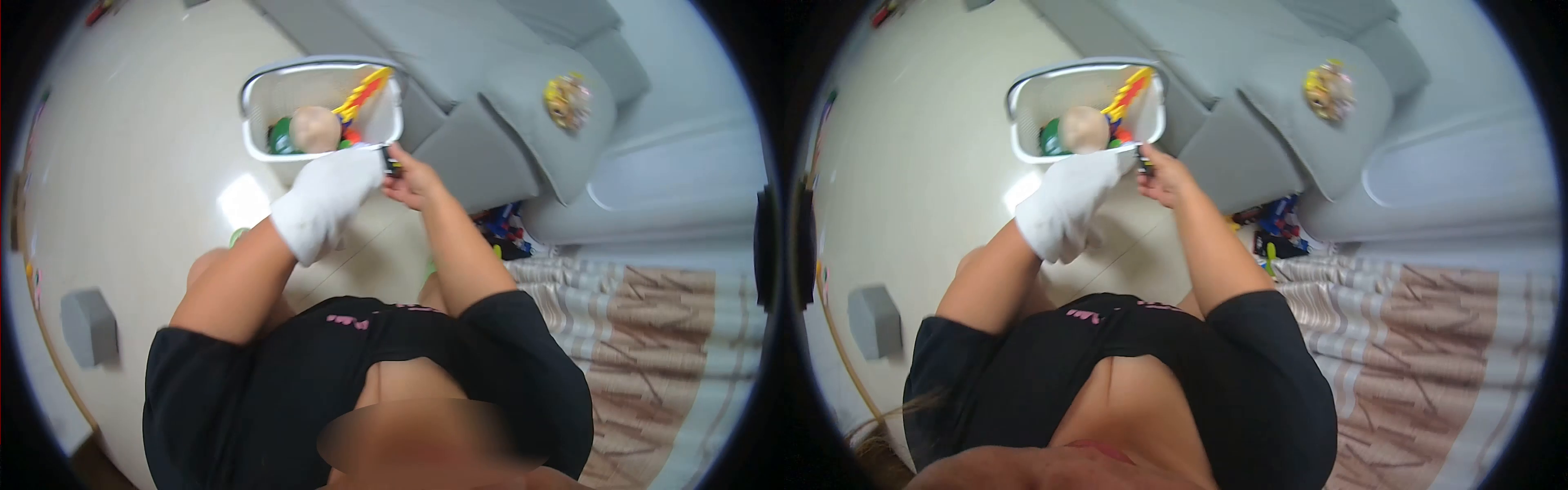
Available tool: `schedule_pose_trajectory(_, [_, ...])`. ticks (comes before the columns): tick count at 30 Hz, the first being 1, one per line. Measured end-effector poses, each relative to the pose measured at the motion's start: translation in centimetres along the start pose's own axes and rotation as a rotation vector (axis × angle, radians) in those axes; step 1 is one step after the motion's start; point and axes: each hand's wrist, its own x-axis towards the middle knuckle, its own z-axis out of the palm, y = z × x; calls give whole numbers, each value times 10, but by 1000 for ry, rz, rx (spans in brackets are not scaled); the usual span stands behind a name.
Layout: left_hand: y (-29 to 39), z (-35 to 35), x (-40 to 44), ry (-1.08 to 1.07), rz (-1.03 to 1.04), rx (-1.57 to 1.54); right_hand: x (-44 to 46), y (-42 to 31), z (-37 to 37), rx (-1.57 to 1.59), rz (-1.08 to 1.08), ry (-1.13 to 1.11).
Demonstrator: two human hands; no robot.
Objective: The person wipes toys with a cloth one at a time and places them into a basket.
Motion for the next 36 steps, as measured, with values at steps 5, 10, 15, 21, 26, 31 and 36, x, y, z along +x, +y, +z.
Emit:
schedule_pose_trajectory(5, [-15,9,-2,74,380,96,48,-12,20,59,29,129])
schedule_pose_trajectory(10, [-24,1,2,105,460,743,62,-29,28,45,-15,297])
schedule_pose_trajectory(15, [54,-15,-18,-15,491,468,41,-49,-17,-255,-131,28])
schedule_pose_trajectory(21, [73,15,-22,-110,403,190,-86,-82,-114,-869,-206,14])
schedule_pose_trajectory(26, [102,48,-6,-354,53,-207,-103,43,-264,-529,-176,358])
schedule_pose_trajectory(31, [71,84,12,-358,571,309,-145,155,-387,33,-27,675])
schedule_pose_trajectory(36, [51,124,21,-365,215,451,-182,157,-485,136,-4,865])
